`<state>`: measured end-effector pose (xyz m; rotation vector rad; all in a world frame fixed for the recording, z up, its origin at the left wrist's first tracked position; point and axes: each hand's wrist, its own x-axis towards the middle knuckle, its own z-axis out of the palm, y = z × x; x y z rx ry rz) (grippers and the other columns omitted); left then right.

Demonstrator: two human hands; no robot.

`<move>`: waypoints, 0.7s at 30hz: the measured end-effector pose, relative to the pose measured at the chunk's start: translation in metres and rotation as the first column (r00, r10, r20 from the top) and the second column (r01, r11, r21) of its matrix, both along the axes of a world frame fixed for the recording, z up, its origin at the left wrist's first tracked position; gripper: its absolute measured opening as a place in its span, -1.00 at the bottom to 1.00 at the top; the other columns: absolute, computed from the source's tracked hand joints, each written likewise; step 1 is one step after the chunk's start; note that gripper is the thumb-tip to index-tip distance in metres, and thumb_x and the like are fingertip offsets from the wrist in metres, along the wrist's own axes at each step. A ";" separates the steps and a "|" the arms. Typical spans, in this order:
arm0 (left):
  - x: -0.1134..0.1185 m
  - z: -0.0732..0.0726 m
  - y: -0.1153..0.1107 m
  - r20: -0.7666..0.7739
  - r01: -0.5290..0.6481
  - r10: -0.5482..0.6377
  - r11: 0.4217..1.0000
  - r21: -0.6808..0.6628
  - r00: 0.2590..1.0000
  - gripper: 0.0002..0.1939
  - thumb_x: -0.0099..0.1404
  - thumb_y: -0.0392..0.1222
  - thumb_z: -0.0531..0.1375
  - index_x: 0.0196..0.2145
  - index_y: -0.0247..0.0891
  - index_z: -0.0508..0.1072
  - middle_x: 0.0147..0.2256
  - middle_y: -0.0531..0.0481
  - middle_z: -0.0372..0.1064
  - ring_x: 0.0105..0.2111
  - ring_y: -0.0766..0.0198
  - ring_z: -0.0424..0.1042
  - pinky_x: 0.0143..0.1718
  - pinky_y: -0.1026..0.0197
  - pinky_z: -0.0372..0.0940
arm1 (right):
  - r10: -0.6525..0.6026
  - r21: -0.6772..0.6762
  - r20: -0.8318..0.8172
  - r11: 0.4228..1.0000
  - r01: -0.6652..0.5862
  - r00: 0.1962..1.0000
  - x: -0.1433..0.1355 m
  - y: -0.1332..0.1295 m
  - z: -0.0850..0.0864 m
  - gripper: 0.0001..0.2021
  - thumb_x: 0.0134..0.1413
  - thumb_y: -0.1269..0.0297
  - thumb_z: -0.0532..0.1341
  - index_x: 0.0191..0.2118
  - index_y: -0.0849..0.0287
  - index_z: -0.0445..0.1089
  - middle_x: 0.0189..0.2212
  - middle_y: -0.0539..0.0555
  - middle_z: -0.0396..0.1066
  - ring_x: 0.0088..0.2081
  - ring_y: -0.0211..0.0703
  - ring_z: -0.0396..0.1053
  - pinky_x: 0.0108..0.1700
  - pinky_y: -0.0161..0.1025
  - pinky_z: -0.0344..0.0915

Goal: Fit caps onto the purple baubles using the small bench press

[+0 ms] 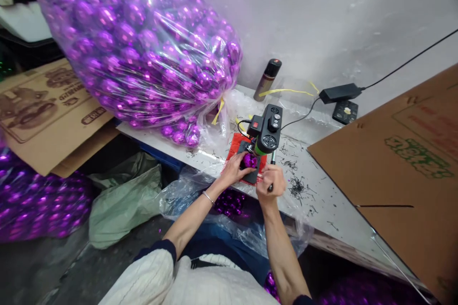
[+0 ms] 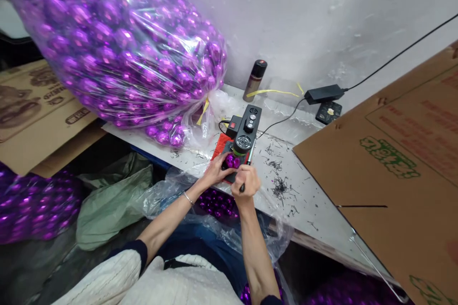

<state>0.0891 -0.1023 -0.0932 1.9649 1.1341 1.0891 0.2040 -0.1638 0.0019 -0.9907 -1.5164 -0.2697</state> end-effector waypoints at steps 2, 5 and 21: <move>-0.001 0.002 -0.005 0.015 -0.035 0.035 0.999 0.001 0.999 -0.31 0.24 0.07 0.35 0.22 -0.24 0.28 0.10 -0.25 0.42 0.12 -0.05 0.43 0.17 -0.13 0.32 | -0.037 -0.109 -0.107 0.994 0.025 0.994 -0.001 0.000 0.020 -0.70 0.32 0.39 -0.02 -0.49 0.10 0.18 -0.52 -0.02 0.27 -0.44 -0.25 0.31 -0.35 -0.23 0.22; -0.013 0.000 -0.035 0.005 -0.101 0.101 0.991 0.088 0.995 -0.26 0.21 0.14 0.36 0.23 -0.21 0.28 0.09 -0.25 0.43 0.11 -0.05 0.44 0.15 -0.15 0.33 | -0.055 -0.197 -0.180 0.980 0.019 0.982 -0.005 0.000 0.043 -0.67 0.35 0.33 0.00 -0.51 0.10 0.18 -0.54 -0.03 0.25 -0.46 -0.27 0.29 -0.34 -0.23 0.22; -0.094 0.058 0.065 -0.147 -0.496 0.490 0.868 -0.007 0.859 -0.66 0.43 -0.28 -0.05 0.00 -0.36 0.45 -0.01 -0.30 0.47 0.07 0.04 0.43 0.15 -0.02 0.28 | -0.013 -0.099 -0.103 0.995 0.003 0.995 -0.008 -0.006 0.025 -0.72 0.29 0.46 0.03 -0.48 0.11 0.20 -0.51 -0.02 0.31 -0.43 -0.25 0.32 -0.34 -0.23 0.21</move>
